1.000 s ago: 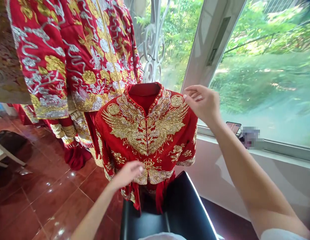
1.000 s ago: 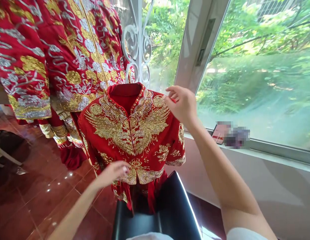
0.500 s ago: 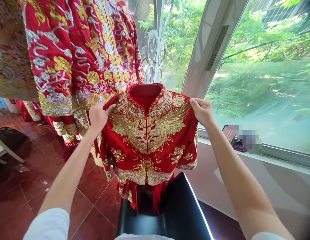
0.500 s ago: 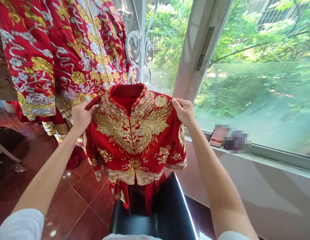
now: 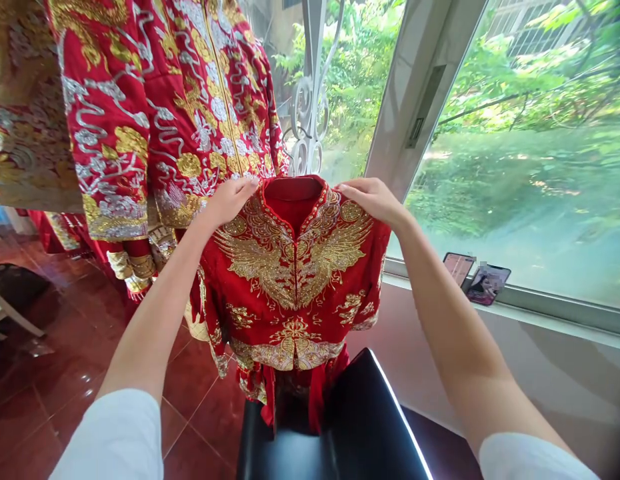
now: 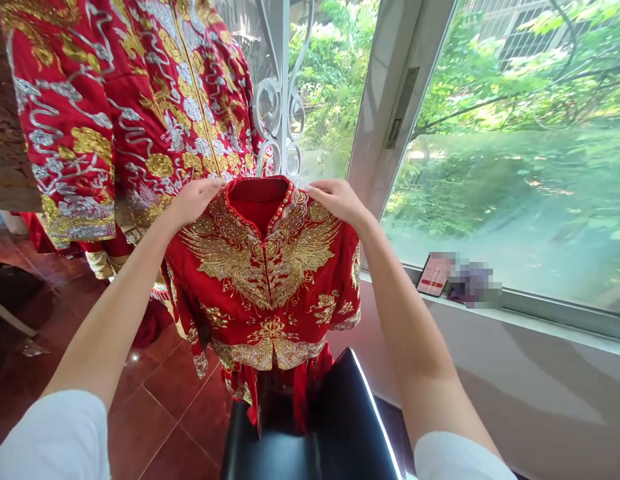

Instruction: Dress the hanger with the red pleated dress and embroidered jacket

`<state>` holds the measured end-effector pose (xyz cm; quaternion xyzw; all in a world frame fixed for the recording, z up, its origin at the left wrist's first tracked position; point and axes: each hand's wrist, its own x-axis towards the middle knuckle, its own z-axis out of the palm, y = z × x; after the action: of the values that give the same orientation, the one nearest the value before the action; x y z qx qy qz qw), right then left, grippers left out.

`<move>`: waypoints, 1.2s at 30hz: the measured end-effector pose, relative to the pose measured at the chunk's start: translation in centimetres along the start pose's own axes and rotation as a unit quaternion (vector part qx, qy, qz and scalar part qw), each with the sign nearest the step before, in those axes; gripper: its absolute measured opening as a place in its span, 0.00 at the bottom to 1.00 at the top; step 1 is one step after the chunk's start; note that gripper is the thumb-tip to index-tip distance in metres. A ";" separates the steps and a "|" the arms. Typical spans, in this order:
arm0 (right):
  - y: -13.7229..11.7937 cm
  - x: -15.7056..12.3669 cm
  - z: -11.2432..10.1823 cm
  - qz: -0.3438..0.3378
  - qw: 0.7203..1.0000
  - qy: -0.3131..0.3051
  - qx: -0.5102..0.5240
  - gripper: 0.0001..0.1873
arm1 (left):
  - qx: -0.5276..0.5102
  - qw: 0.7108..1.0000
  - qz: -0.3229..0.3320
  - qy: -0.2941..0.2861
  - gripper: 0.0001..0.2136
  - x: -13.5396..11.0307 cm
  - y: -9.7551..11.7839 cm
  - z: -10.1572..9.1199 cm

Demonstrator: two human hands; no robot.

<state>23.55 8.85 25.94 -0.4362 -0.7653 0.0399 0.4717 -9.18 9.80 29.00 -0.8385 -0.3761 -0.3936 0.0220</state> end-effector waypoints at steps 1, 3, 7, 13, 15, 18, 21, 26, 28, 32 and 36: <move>-0.8 0.8 0.2 -0.005 0.999 -0.047 0.003 0.22 | -0.024 0.999 0.004 -0.024 0.26 0.9 0.3 0.3; -1.8 1.9 0.5 0.002 0.997 -0.073 0.013 0.25 | -0.057 0.998 0.009 -0.040 0.26 2.0 0.6 1.0; -2.5 2.5 -0.9 0.005 0.993 0.090 0.073 0.25 | -0.085 0.994 0.011 0.065 0.26 2.5 0.0 1.8; -2.4 2.6 -2.1 -0.031 0.996 -0.078 0.018 0.23 | -0.097 0.990 0.034 0.093 0.28 2.6 -0.5 2.0; -2.2 2.1 -1.1 -0.032 0.990 -0.134 -0.026 0.22 | -0.080 0.994 0.052 0.052 0.28 2.4 -0.2 1.8; -1.7 1.4 0.2 -0.041 0.995 -0.065 -0.059 0.23 | -0.049 0.994 0.077 0.057 0.29 1.8 0.0 1.6; -0.6 0.8 0.0 -0.026 0.996 -0.024 -0.080 0.25 | -0.009 0.997 0.045 0.056 0.29 1.0 -0.8 1.3; 0.5 -1.7 0.1 0.071 0.984 0.054 -0.152 0.28 | 0.043 0.993 -0.096 -0.052 0.31 -0.3 -3.8 0.9; -0.8 -3.8 1.8 0.068 0.958 0.223 -0.165 0.24 | 0.043 0.991 -0.119 -0.046 0.30 -0.7 -3.9 0.9; -5.6 -8.1 7.9 0.096 0.939 0.312 -0.104 0.21 | 0.105 0.972 -0.120 0.171 0.23 -2.6 -0.7 1.6; -8.5 -8.8 12.8 0.237 0.948 0.084 0.195 0.25 | 0.134 0.946 -0.098 0.278 0.15 -6.2 4.6 4.2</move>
<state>10.01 1.90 16.85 -0.5063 -0.5747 0.2620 0.5871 -6.04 4.06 23.14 -0.6441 -0.4844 -0.5576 0.1991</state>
